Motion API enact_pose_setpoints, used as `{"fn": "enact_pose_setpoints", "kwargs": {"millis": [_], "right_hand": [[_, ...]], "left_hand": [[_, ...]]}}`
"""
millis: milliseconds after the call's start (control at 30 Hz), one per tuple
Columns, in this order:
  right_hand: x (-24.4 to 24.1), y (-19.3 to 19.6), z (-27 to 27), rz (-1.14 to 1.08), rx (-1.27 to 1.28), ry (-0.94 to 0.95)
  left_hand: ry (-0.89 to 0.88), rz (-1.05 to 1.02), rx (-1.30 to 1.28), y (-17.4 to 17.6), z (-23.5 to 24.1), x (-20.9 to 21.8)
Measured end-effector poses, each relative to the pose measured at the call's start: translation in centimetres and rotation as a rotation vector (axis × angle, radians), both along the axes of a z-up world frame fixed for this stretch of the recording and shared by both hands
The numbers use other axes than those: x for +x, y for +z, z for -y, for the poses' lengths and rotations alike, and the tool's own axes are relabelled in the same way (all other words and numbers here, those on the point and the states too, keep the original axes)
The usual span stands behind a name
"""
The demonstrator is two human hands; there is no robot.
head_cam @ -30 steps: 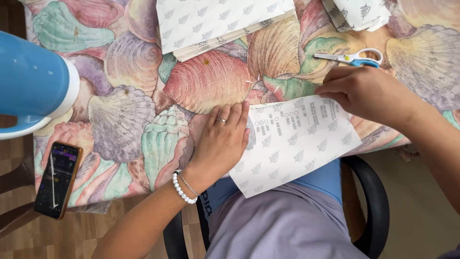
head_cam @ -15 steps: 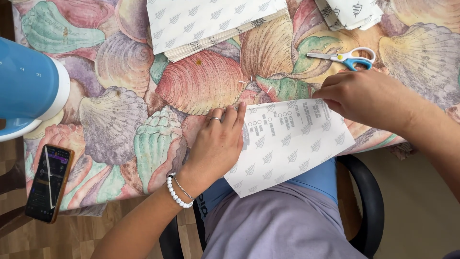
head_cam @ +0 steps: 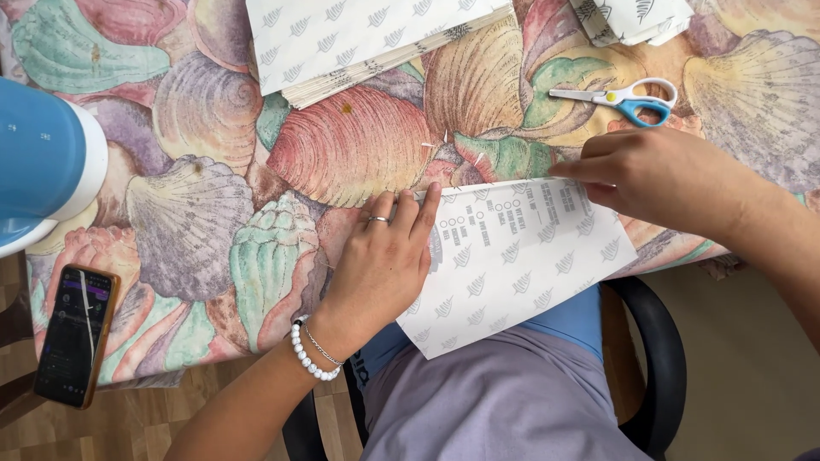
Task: Folding and stacking printed paper sheets on a table, occasionally using scissors to trim them.
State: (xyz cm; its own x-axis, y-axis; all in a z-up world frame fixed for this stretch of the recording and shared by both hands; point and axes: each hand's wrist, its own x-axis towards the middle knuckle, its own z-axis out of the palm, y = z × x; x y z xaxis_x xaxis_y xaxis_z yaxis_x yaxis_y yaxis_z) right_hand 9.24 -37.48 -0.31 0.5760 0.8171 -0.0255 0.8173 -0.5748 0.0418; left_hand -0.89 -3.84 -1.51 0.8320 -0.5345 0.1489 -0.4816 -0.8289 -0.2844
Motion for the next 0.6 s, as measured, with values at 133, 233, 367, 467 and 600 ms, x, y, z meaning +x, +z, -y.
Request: {"fn": "enact_pose_setpoints", "kwargs": {"millis": [133,233,367,467,600], "right_hand": [[-0.3,-0.7,0.7,-0.025,-0.056,0.051],[-0.6,-0.3,0.4,-0.013,-0.051,0.057],[-0.9,-0.1,-0.1,0.1,-0.13,0.054],[-1.0,-0.4,-0.2,0.152,-0.181,0.088],[-1.4,0.6,-1.0,0.2,-0.289,0.092]], "left_hand": [[0.008,-0.019,-0.037,0.4,0.1,0.0],[0.02,-0.052,-0.051,0.4,0.1,0.1],[0.019,-0.046,-0.071,0.3,-0.1,0.1],[0.023,-0.058,-0.086,0.2,-0.1,0.0],[0.01,-0.054,-0.101,-0.2,0.0,0.0]]}}
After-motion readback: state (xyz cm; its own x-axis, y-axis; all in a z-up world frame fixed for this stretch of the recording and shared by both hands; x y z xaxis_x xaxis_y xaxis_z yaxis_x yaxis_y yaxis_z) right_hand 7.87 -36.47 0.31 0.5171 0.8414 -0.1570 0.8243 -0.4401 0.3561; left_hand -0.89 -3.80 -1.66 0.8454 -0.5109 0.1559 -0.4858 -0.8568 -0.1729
